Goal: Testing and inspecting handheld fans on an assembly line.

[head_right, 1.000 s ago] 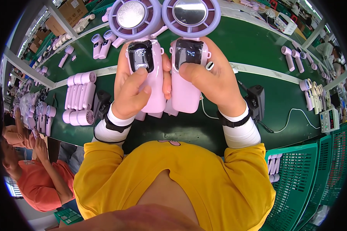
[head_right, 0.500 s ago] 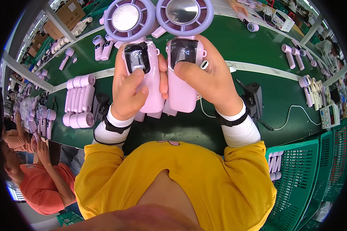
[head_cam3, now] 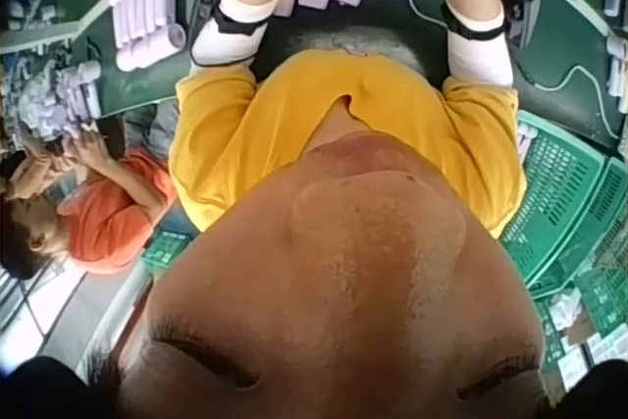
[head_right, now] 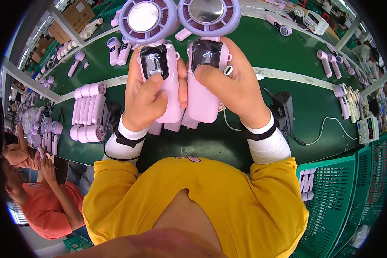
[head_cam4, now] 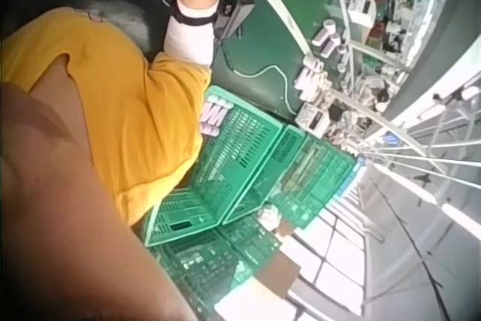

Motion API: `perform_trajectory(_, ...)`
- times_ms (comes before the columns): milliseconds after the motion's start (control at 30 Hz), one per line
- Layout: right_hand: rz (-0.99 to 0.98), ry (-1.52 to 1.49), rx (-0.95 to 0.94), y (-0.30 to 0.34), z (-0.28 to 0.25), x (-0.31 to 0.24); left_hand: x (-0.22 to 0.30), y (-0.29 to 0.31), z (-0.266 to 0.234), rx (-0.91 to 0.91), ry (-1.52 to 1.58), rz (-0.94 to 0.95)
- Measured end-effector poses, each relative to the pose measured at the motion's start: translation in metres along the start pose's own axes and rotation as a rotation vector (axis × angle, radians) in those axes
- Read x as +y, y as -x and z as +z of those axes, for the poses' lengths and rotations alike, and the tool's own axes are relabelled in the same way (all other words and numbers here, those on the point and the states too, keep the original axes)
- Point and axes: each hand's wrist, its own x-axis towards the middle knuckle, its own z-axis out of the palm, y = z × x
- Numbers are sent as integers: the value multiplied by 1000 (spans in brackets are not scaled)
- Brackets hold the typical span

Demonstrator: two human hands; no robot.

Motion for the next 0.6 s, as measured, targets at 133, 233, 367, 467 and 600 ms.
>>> perform_trajectory(133,-18,0,-4,0,1,1,1,-1,-3,-13,74,-6)
perform_trajectory(233,-3,-31,-3,2,2,0,2,-1,-4,-24,129,-11)
perform_trajectory(367,-6,8,-1,1,2,0,3,-2,-5,-30,115,-25)
perform_trajectory(467,4,-26,-3,0,3,0,2,-2,-6,-25,57,-31)
perform_trajectory(600,-2,-26,12,0,4,1,3,-3,-5,-10,127,-58)
